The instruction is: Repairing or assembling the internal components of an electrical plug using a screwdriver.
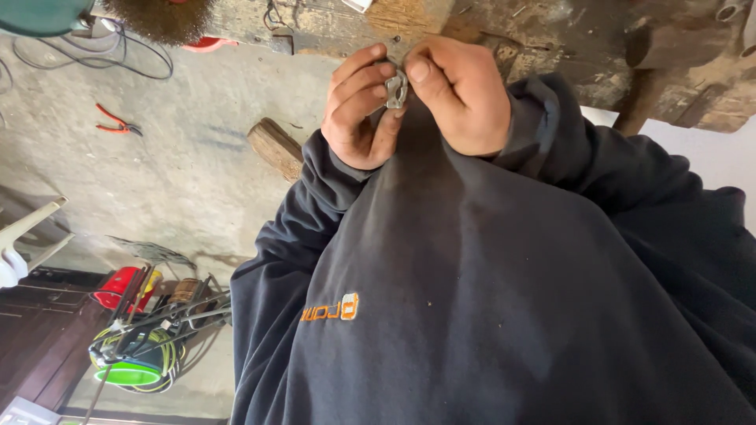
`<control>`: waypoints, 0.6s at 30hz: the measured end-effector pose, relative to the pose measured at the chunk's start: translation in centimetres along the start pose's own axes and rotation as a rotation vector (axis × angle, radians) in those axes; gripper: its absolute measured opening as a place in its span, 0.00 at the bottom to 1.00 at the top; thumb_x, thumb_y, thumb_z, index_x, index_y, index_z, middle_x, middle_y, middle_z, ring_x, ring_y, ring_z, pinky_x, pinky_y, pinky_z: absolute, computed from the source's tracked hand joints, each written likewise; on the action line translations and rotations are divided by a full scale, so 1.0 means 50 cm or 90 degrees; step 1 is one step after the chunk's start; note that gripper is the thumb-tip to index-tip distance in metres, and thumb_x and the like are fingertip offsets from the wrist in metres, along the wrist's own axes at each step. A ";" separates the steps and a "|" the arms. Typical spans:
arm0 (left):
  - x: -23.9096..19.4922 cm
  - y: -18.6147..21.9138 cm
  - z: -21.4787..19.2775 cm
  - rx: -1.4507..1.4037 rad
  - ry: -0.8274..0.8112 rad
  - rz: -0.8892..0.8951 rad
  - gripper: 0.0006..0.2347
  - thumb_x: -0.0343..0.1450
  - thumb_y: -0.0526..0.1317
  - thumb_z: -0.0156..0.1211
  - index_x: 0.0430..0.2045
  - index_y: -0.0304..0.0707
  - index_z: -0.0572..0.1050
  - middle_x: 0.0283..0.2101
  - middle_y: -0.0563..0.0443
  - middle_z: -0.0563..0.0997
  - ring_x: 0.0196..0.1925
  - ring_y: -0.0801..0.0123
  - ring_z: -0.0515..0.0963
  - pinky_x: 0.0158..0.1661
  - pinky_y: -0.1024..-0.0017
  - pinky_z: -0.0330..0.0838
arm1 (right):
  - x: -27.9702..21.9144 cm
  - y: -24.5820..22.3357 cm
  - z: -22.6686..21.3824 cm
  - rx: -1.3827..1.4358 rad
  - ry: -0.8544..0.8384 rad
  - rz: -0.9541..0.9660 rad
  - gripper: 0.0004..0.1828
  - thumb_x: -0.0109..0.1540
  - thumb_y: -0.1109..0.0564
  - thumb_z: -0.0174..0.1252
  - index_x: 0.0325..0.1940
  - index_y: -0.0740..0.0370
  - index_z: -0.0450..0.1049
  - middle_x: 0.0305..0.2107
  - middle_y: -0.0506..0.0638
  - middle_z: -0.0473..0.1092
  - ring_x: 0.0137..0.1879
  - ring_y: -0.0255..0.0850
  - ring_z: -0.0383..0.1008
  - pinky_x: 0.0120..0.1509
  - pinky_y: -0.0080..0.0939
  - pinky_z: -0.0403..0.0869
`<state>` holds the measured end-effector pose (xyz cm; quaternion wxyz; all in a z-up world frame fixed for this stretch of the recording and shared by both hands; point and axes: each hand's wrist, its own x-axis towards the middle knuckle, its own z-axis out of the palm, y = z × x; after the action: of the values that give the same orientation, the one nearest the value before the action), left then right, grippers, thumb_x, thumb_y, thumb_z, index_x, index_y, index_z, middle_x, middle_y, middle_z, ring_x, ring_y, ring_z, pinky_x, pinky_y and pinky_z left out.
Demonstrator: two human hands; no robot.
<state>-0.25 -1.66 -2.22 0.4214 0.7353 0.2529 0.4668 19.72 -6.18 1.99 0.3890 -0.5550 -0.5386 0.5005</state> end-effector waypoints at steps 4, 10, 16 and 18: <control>-0.008 -0.004 0.004 0.014 0.007 0.018 0.13 0.71 0.28 0.67 0.45 0.29 0.68 0.50 0.36 0.78 0.59 0.42 0.77 0.60 0.51 0.75 | -0.001 0.000 -0.009 0.051 -0.023 0.055 0.13 0.79 0.54 0.51 0.45 0.65 0.71 0.28 0.50 0.65 0.32 0.39 0.64 0.39 0.39 0.66; -0.011 -0.009 0.017 -0.008 0.073 0.057 0.14 0.68 0.27 0.70 0.42 0.31 0.69 0.47 0.37 0.78 0.57 0.41 0.78 0.56 0.52 0.79 | 0.003 -0.003 -0.013 0.072 -0.031 -0.114 0.12 0.80 0.54 0.53 0.52 0.67 0.68 0.39 0.54 0.67 0.40 0.40 0.68 0.46 0.37 0.68; -0.019 -0.009 0.007 0.043 0.056 0.093 0.16 0.67 0.25 0.72 0.41 0.31 0.68 0.47 0.37 0.77 0.55 0.39 0.78 0.53 0.52 0.79 | 0.004 0.001 0.003 0.101 -0.057 -0.049 0.09 0.79 0.56 0.49 0.52 0.66 0.68 0.38 0.53 0.66 0.37 0.43 0.66 0.45 0.39 0.68; -0.022 -0.005 0.001 0.075 0.057 0.080 0.17 0.67 0.26 0.72 0.42 0.32 0.67 0.47 0.38 0.77 0.56 0.41 0.78 0.54 0.52 0.80 | 0.007 0.002 0.007 0.087 -0.072 -0.043 0.09 0.79 0.56 0.49 0.51 0.65 0.69 0.35 0.54 0.66 0.37 0.46 0.67 0.45 0.40 0.68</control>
<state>-0.68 -2.41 -3.00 0.3361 0.7516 0.2517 0.5087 19.38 -5.90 1.79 0.4115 -0.4794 -0.5429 0.5533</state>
